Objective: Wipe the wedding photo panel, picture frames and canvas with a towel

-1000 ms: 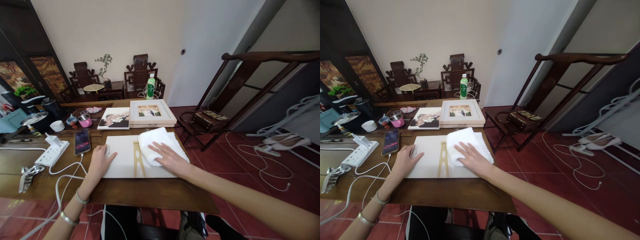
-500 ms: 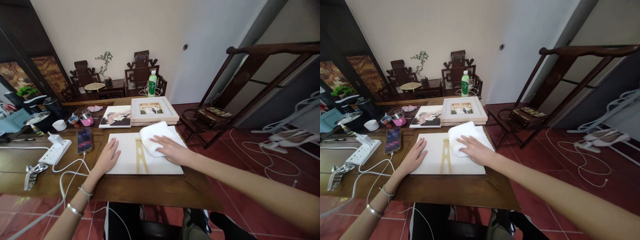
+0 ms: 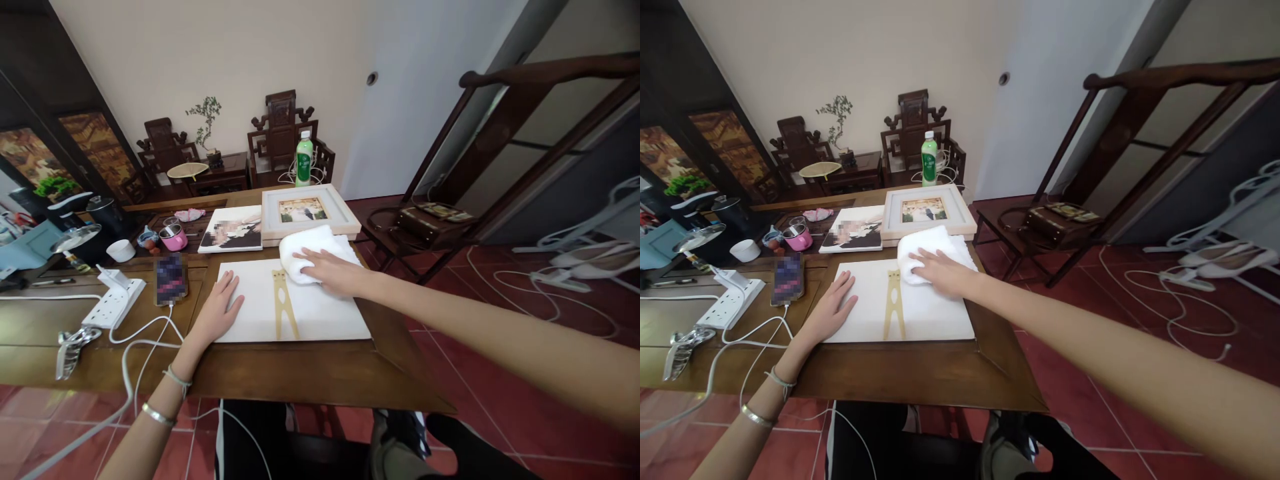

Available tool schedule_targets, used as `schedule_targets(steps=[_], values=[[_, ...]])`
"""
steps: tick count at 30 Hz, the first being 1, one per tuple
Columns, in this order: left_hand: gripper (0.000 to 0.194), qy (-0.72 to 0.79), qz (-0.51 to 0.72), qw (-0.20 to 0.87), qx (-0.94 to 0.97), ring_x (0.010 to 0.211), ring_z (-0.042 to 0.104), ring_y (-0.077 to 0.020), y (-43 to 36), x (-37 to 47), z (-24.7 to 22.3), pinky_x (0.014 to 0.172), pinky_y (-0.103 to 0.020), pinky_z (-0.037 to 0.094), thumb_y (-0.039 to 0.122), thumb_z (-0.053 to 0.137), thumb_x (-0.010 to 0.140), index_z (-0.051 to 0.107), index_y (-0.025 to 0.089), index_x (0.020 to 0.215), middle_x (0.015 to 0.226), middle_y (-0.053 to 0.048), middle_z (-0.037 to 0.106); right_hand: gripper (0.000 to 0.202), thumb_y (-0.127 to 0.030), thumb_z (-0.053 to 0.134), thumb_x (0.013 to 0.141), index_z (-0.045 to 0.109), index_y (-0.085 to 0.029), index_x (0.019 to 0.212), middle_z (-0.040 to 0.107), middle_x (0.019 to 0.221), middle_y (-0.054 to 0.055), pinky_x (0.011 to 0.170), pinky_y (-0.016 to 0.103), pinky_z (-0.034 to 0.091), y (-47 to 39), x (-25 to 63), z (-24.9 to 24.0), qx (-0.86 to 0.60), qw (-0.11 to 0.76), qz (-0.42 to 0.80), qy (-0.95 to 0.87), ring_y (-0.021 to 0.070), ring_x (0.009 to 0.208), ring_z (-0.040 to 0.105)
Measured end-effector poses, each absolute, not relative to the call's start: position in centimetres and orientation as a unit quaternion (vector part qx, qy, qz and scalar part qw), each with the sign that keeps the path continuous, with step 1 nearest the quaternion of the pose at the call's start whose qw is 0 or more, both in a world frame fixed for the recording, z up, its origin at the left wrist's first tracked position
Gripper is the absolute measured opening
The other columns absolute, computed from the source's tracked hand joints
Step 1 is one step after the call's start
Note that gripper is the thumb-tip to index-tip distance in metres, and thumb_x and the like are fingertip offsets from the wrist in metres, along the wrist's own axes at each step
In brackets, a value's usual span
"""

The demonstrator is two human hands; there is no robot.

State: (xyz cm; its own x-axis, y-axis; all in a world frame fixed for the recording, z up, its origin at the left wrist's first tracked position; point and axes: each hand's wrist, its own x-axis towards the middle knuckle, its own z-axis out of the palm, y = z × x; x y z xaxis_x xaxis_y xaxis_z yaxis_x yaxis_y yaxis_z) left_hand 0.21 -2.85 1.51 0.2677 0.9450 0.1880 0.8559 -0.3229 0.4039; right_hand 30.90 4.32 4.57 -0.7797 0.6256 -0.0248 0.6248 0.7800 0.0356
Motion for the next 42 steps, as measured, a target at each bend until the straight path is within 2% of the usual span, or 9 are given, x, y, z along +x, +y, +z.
schedule_targets(steps=[5, 7, 12, 21, 25, 29, 33, 38, 42], values=[[0.054, 0.564, 0.203, 0.127, 0.79, 0.145, 0.021, -0.026, -2.3, 0.4, 1.6, 0.117, -0.047, 0.018, 0.038, 0.04, 0.093, 0.043, 0.01, 0.139, 0.153, -0.017, 0.03, 0.06, 0.011, 0.04, 0.067, 0.059, -0.012, 0.118, 0.036, 0.149, 0.019, 0.101, 0.049, 0.042, 4.8, 31.2, 5.2, 0.318, 0.02, 0.012, 0.948, 0.0333, 0.138, 0.031], [0.054, 0.568, 0.208, 0.127, 0.786, 0.144, 0.022, -0.0259, -2.1, 0.4, 1.5, 0.117, -0.047, 0.018, 0.038, 0.04, 0.093, 0.043, 0.01, 0.139, 0.153, -0.017, 0.031, 0.061, 0.011, 0.04, 0.066, 0.059, -0.012, 0.119, 0.035, 0.15, 0.019, 0.1, 0.051, 0.041, 4.6, 31.2, 4.9, 0.325, 0.017, 0.019, 0.945, 0.0338, 0.139, 0.029], [0.053, 0.572, 0.206, 0.127, 0.784, 0.144, 0.022, -0.0257, -2.3, 0.4, 1.5, 0.117, -0.047, 0.019, 0.039, 0.04, 0.094, 0.043, 0.014, 0.14, 0.154, -0.015, 0.03, 0.063, 0.012, 0.039, 0.067, 0.057, -0.011, 0.123, 0.028, 0.153, 0.02, 0.105, 0.062, 0.03, 3.8, 31.1, 3.5, 0.347, -0.011, 0.026, 0.938, 0.0361, 0.142, 0.018], [0.052, 0.576, 0.216, 0.123, 0.778, 0.144, 0.023, -0.0269, -3.0, 0.6, 1.3, 0.117, -0.047, 0.02, 0.039, 0.042, 0.093, 0.045, 0.014, 0.139, 0.153, -0.015, 0.031, 0.062, 0.013, 0.039, 0.069, 0.06, -0.012, 0.122, 0.029, 0.152, 0.019, 0.106, 0.061, 0.029, 2.7, 31.0, 3.6, 0.355, -0.007, 0.035, 0.934, 0.0366, 0.141, 0.018], [0.054, 0.582, 0.214, 0.128, 0.774, 0.144, 0.022, -0.0264, -2.9, 0.7, 1.4, 0.118, -0.045, 0.018, 0.04, 0.041, 0.093, 0.045, 0.01, 0.139, 0.153, -0.017, 0.031, 0.055, 0.012, 0.041, 0.071, 0.065, -0.011, 0.115, 0.031, 0.151, 0.022, 0.106, 0.063, 0.029, -1.0, 31.3, 3.8, 0.368, -0.004, 0.024, 0.93, 0.0398, 0.139, 0.022], [0.057, 0.585, 0.212, 0.128, 0.773, 0.144, 0.022, -0.0259, -2.9, 0.9, 1.4, 0.118, -0.044, 0.017, 0.039, 0.04, 0.093, 0.041, 0.007, 0.14, 0.152, -0.019, 0.031, 0.046, 0.007, 0.049, 0.068, 0.071, -0.014, 0.101, 0.032, 0.15, 0.021, 0.104, 0.066, 0.028, -6.6, 31.8, 3.2, 0.345, -0.038, 0.0, 0.938, 0.0432, 0.138, 0.023], [0.057, 0.586, 0.21, 0.121, 0.774, 0.144, 0.022, -0.0259, -2.9, 1.1, 1.4, 0.118, -0.044, 0.018, 0.039, 0.039, 0.094, 0.04, 0.007, 0.141, 0.152, -0.019, 0.032, 0.037, -0.004, 0.059, 0.066, 0.072, -0.02, 0.096, 0.041, 0.145, 0.02, 0.096, 0.067, 0.039, -10.7, 31.4, 3.2, 0.326, -0.049, -0.026, 0.944, 0.0475, 0.133, 0.033], [0.059, 0.58, 0.203, 0.106, 0.782, 0.144, 0.023, -0.0259, -2.4, 0.4, 1.1, 0.118, -0.045, 0.02, 0.042, 0.037, 0.094, 0.038, 0.007, 0.141, 0.153, -0.018, 0.031, 0.047, 0.0, 0.055, 0.066, 0.07, -0.023, 0.103, 0.049, 0.14, 0.015, 0.093, 0.062, 0.045, -11.2, 30.4, 5.8, 0.343, -0.008, -0.099, 0.934, 0.0431, 0.129, 0.042], [0.06, 0.56, 0.195, 0.093, 0.8, 0.144, 0.024, -0.0257, -1.7, -0.1, 0.8, 0.118, -0.045, 0.021, 0.043, 0.037, 0.094, 0.039, 0.007, 0.141, 0.153, -0.018, 0.032, 0.062, 0.01, 0.045, 0.062, 0.066, -0.018, 0.114, 0.04, 0.148, 0.015, 0.104, 0.059, 0.036, -8.5, 31.0, 7.0, 0.354, 0.016, -0.107, 0.929, 0.0376, 0.138, 0.029]])
